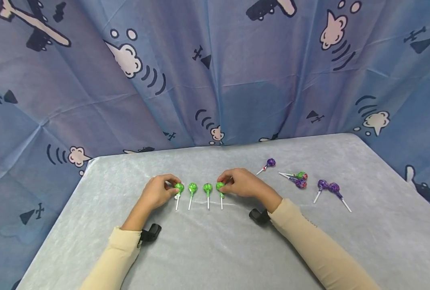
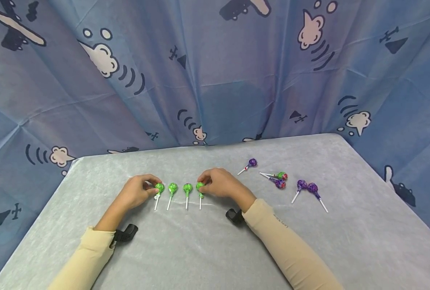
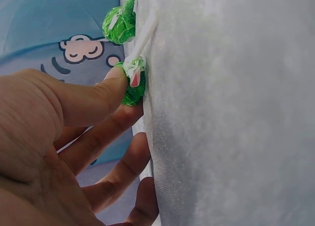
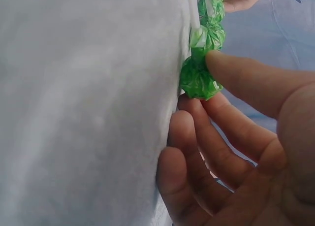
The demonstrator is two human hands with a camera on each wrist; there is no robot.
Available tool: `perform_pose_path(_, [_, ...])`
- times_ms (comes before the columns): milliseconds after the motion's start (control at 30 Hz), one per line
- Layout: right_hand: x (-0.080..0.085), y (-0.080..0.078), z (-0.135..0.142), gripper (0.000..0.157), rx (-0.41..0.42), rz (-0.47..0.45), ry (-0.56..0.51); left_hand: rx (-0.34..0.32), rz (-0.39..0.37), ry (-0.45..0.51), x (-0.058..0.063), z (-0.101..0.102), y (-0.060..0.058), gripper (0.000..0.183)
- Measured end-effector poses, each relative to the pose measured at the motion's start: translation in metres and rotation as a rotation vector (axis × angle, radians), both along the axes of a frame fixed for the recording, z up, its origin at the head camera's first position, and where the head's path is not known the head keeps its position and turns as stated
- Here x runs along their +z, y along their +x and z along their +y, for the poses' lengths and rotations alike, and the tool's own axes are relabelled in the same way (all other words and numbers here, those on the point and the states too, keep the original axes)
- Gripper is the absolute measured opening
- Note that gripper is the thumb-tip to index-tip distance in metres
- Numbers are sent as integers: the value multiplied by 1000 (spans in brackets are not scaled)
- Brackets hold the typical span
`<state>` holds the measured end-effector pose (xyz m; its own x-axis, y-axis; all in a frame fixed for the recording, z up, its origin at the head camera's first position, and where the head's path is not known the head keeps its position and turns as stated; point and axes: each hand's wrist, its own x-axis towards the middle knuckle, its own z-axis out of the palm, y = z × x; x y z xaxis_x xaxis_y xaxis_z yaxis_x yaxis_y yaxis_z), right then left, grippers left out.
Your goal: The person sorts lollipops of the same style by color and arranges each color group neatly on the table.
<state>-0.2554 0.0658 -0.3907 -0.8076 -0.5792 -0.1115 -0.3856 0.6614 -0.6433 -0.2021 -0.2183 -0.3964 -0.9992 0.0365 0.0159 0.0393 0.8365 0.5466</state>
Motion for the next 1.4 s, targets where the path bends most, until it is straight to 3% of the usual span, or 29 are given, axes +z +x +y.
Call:
perform_pose_path(533, [13, -1, 10, 33, -15, 15, -18, 1, -8, -1, 1, -2, -3, 18])
perform_pose_path(967, [26, -8, 63, 34, -73, 43, 16, -3, 3, 7, 3, 4, -3, 18])
perform_pose_path(1400, [37, -2, 116, 30, -135, 155, 63, 11, -8, 14, 0, -2, -2, 18])
